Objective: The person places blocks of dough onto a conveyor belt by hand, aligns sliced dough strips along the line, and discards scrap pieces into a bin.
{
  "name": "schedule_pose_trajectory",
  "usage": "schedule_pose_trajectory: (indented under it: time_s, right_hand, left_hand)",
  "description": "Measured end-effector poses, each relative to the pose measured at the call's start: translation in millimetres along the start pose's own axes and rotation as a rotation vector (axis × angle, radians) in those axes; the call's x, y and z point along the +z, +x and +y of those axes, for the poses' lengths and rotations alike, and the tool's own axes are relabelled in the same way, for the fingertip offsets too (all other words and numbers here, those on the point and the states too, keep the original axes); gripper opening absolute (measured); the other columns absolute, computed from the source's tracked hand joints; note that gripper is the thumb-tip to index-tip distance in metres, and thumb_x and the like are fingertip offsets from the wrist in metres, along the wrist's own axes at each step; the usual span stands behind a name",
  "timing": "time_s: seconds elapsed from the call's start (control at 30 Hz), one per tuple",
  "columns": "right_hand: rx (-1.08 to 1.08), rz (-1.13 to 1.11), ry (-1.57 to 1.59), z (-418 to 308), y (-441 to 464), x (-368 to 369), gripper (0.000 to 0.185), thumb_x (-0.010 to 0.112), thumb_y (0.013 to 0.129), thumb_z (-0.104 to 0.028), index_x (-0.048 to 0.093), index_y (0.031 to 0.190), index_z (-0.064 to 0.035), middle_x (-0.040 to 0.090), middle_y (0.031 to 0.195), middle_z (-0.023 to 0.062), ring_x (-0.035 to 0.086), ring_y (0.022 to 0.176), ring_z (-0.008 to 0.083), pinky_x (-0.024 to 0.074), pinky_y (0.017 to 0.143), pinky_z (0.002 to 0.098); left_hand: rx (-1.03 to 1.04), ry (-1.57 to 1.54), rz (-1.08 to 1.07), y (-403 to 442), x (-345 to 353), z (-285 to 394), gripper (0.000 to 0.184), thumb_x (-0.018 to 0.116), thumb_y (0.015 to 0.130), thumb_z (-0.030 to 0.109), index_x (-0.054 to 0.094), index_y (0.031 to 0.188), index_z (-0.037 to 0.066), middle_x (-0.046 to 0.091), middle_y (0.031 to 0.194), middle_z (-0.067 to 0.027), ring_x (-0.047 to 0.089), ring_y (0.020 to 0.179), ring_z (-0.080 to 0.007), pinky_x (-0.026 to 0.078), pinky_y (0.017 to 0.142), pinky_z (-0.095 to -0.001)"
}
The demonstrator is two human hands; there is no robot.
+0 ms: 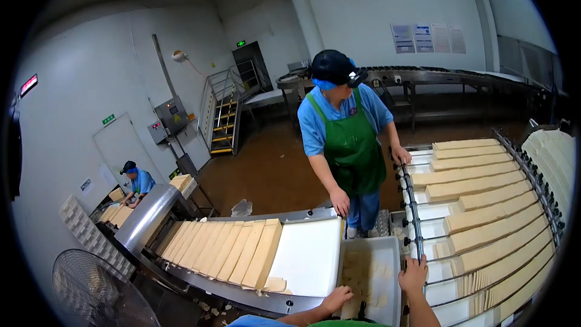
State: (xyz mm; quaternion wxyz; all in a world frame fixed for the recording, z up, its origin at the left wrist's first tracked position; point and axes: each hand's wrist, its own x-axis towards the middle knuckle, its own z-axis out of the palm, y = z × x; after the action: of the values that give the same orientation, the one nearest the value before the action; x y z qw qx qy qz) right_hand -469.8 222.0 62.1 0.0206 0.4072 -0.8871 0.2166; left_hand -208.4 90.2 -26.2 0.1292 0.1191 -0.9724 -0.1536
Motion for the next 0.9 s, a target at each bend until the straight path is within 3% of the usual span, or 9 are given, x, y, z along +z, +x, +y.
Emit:
schedule_pose_trajectory:
  time_s: [0.33, 0.47, 0.67, 0.9]
  right_hand:
    - [-0.025, 0.019, 0.016, -6.4, -3.0, -2.3, 0.056, 0.064, 0.07, -0.018, 0.053, 0.125, -0.0129, 0.057, 0.118, 0.011, 0.03, 0.132, 0.0404, 0.0298, 0.103, 0.0519]
    - [-0.041, 0.018, -0.019, -8.2, -3.9, -3.4, 0.055, 0.064, 0.071, -0.018, 0.053, 0.124, -0.0124, 0.057, 0.118, 0.0111, 0.029, 0.132, 0.0406, 0.0305, 0.102, 0.0519]
    - [-0.063, 0.076, -0.034, -9.8, -3.6, -1.1, 0.055, 0.063, 0.072, -0.017, 0.052, 0.125, -0.0108, 0.056, 0.116, 0.01, 0.031, 0.13, 0.0403, 0.0349, 0.099, 0.0515]
    - [-0.06, 0.058, -0.011, -12.1, -2.3, -3.7, 0.053, 0.06, 0.072, -0.014, 0.051, 0.124, -0.0103, 0.056, 0.115, 0.0109, 0.031, 0.131, 0.04, 0.0324, 0.1, 0.0514]
  left_hand:
    - [0.011, -0.022, -0.045, -3.3, 0.6, -5.8, 0.02, 0.048, 0.083, 0.01, 0.059, 0.1, 0.009, 0.052, 0.095, -0.0091, 0.053, 0.093, -0.0283, 0.044, 0.079, -0.0379]
    - [0.01, -0.023, -0.078, -5.5, 6.0, -9.2, 0.012, 0.049, 0.083, 0.015, 0.059, 0.089, 0.01, 0.054, 0.083, -0.0083, 0.057, 0.084, -0.0278, 0.047, 0.071, -0.0386]
    - [-0.024, 0.002, -0.151, -5.5, -7.9, -1.6, 0.009, 0.05, 0.081, 0.012, 0.059, 0.084, 0.012, 0.055, 0.083, -0.0066, 0.058, 0.084, -0.0259, 0.048, 0.071, -0.0381]
    - [-0.064, -0.048, -0.158, -4.6, -6.0, -1.1, 0.007, 0.052, 0.08, 0.011, 0.058, 0.085, 0.011, 0.055, 0.085, -0.0077, 0.058, 0.087, -0.0267, 0.048, 0.074, -0.0396]
